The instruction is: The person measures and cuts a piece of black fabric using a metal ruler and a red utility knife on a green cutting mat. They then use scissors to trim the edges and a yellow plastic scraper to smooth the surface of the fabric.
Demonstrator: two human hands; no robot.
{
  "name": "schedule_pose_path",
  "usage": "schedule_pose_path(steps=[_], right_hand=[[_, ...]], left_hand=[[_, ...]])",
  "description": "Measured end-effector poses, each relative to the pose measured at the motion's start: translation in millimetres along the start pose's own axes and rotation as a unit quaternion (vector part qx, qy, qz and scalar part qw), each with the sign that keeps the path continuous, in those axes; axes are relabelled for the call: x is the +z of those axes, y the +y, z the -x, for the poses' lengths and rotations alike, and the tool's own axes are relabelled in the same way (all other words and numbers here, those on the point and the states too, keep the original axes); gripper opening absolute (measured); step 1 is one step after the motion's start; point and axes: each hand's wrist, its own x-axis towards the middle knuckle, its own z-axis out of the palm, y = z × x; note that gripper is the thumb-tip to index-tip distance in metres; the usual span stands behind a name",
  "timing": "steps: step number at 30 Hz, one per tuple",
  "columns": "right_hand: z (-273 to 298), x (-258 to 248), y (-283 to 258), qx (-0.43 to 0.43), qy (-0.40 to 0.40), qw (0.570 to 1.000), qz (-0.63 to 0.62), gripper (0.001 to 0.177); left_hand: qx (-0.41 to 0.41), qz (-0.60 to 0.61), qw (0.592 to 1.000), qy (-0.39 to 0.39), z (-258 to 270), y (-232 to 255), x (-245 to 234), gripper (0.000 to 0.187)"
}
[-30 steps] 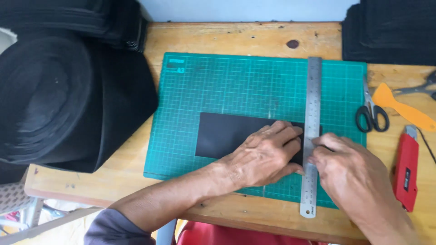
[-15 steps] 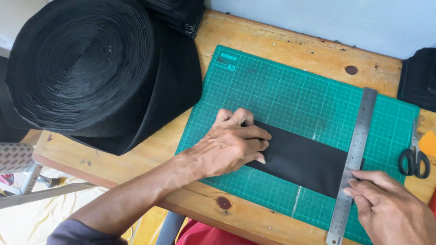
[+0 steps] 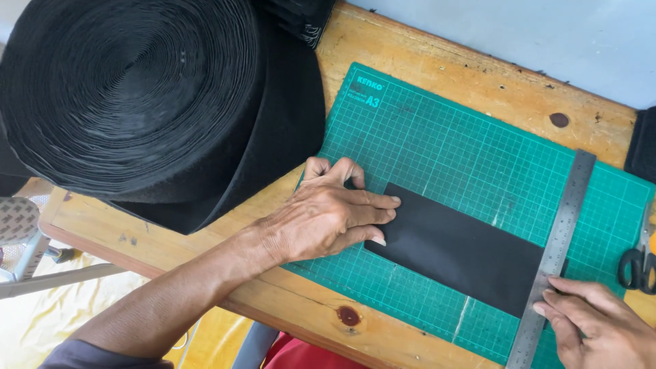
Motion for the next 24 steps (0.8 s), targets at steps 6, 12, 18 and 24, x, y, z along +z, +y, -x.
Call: schedule_pose_path(steps=[6,12,18,24], right_hand=[[-4,-9,-22,0.047,-0.008,0.999,0.002,0.018],[1,1,-17,0.038,0.027,0.998,-0.032,0.017],[4,2,-21,0.029,0.033,0.998,-0.038,0.017],[5,10,0,-0.022,0.055,0.997,-0.04,0.014]], left_hand=[[0.007,-0.007,1.0,0.0,4,-3,-4,0.04],[0.004,0.001,1.0,-0.004,5,-8,-8,0.048],[-0.005,0.023,0.999,-0.025,4,-8,-11,0.049],[0.003,0.03,0.999,-0.024,5,-9,-13,0.045]])
